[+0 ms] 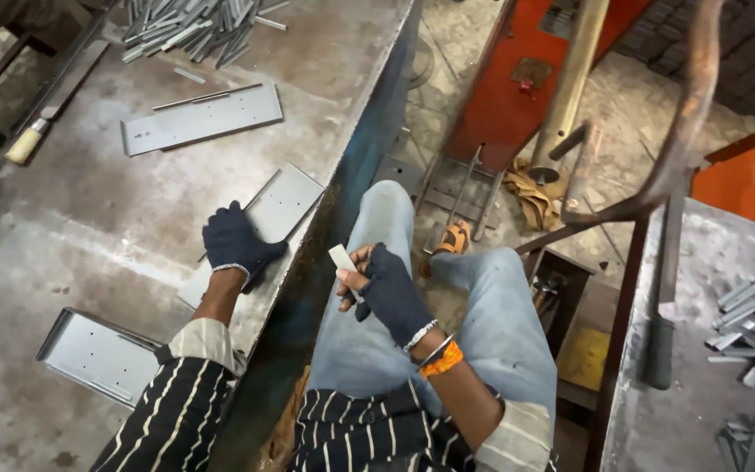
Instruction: The person, wearing gloves, holds sheet metal panels and small metal strips against a powered grinding tool, producing sparks as they grind and deburr the edges. They reposition each panel to grind different edges, then place finished panels on the work table and pick up new pieces to continue.
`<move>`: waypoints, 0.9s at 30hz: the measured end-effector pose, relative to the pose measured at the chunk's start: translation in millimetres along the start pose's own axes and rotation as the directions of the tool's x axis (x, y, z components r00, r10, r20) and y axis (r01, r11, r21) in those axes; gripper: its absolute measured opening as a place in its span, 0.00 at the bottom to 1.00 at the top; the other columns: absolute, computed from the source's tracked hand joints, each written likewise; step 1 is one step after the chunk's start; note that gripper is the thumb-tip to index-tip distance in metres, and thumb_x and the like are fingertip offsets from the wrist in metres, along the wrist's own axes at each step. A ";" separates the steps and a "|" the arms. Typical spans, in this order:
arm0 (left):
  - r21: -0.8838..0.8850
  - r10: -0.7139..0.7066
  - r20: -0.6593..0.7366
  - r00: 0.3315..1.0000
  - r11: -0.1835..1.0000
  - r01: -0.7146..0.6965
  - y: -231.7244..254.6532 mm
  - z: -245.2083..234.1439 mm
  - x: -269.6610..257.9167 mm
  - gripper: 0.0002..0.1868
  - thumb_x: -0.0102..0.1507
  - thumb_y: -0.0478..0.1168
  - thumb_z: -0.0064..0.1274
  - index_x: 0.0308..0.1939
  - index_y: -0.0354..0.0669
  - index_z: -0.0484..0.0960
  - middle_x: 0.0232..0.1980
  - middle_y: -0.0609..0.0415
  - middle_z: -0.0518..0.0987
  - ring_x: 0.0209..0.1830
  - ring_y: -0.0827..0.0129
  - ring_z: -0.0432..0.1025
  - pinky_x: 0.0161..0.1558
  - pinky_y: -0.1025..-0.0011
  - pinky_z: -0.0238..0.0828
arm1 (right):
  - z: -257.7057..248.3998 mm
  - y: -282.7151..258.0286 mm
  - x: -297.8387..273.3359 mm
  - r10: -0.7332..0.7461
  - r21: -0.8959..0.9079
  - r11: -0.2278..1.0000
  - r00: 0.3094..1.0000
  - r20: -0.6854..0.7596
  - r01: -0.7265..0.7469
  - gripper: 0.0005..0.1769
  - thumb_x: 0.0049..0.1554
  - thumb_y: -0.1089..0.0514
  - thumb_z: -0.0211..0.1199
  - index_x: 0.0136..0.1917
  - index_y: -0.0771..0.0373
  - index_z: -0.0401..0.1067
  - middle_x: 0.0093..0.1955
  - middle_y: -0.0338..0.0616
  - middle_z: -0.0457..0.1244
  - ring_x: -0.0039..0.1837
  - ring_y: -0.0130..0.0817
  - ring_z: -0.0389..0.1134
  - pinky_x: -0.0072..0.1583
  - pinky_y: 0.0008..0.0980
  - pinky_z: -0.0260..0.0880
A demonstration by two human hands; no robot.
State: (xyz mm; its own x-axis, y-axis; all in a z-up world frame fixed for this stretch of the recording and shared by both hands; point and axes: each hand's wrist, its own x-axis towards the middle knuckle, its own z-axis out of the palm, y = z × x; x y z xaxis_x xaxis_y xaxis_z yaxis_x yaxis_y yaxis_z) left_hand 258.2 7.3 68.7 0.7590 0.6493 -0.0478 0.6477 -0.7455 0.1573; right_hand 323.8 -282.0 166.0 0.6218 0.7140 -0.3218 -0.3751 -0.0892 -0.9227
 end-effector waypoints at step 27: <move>-0.832 0.468 0.455 0.758 -0.080 0.549 244.0 -29.5 -91.0 0.18 0.59 0.33 0.63 0.52 0.31 0.82 0.47 0.47 0.84 0.43 0.61 0.80 0.46 0.65 0.78 | -221.7 37.8 -154.3 -0.108 0.050 0.968 0.594 -0.797 0.244 0.15 0.59 0.58 0.66 0.54 0.70 0.67 0.40 0.43 0.67 0.36 0.33 0.71 0.34 0.31 0.70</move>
State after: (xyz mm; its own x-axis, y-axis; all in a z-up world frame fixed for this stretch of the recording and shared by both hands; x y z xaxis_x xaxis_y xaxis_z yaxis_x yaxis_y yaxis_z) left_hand 345.2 -229.2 140.5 0.9086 0.0747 -0.4110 0.3093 0.5411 0.7820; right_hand 366.2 -549.4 133.7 0.9579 -0.1203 -0.2607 -0.2462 0.1228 -0.9614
